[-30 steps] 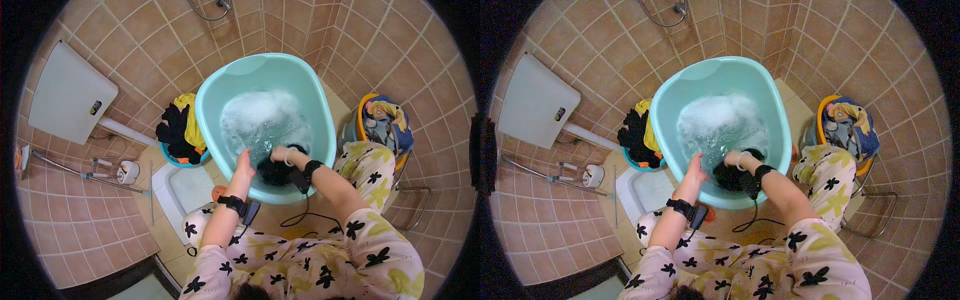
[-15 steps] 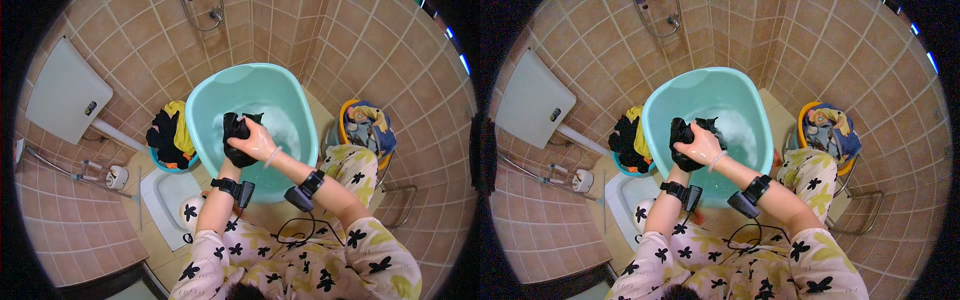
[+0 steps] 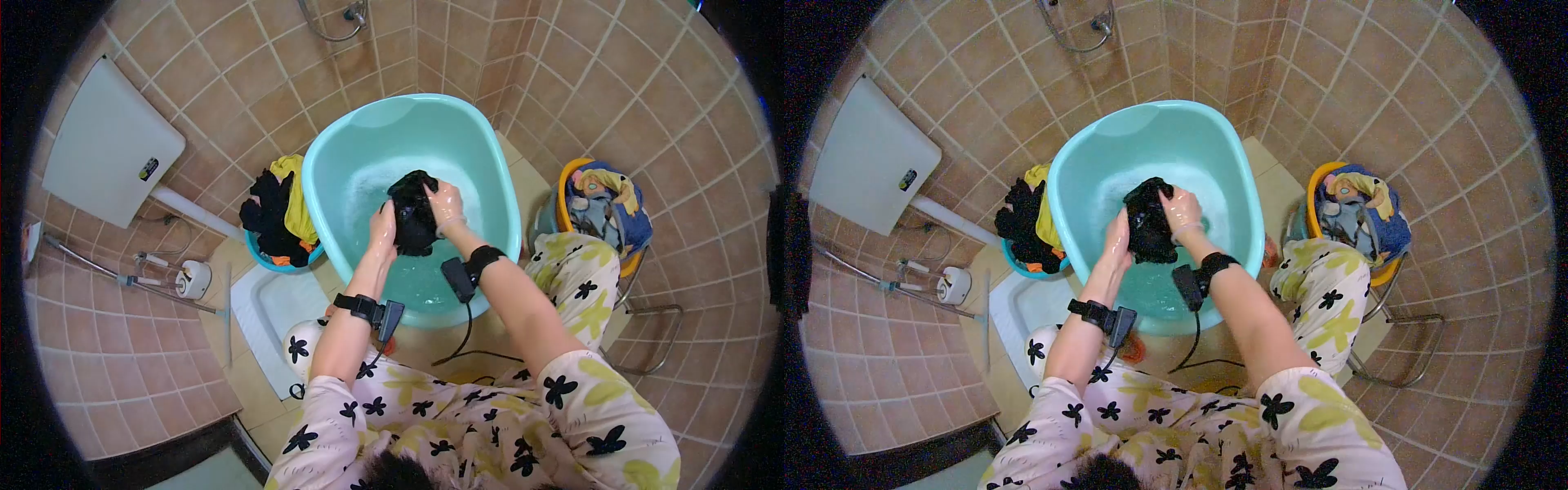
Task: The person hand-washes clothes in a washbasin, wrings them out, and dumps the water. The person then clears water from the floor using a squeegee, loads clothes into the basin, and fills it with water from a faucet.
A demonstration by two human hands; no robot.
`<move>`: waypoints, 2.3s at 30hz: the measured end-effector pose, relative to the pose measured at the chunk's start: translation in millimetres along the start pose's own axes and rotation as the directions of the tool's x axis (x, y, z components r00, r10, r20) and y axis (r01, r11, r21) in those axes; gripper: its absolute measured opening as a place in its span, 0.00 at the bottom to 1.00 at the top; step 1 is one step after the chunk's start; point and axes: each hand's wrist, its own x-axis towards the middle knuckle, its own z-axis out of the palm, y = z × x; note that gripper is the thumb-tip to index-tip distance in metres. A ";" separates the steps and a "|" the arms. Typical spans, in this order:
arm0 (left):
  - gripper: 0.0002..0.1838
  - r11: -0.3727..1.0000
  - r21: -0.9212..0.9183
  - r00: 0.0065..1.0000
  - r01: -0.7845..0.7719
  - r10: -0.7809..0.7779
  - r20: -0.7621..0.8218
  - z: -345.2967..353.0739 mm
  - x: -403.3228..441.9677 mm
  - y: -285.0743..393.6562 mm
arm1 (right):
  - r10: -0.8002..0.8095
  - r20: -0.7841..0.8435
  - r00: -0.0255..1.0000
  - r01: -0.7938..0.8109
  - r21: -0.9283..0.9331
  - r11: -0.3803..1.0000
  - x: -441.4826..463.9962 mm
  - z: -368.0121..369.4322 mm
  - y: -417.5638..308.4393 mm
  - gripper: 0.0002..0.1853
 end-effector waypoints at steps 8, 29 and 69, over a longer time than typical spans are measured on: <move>0.12 0.975 0.135 0.984 -0.175 0.168 0.064 -4.7 -33.5 42.4 | -0.522 0.086 0.849 0.514 0.103 0.852 32.7 -55.7 35.4 0.10; 0.13 0.914 0.243 0.945 0.326 -0.309 -0.105 -56.3 -34.0 -4.9 | 0.505 0.769 0.392 0.313 -0.628 0.713 -53.9 87.0 83.7 0.63; 0.23 -0.124 0.991 0.697 -0.050 0.707 0.124 -77.5 -52.6 9.1 | 0.308 0.383 0.871 0.070 -0.717 0.694 61.5 54.3 22.7 0.53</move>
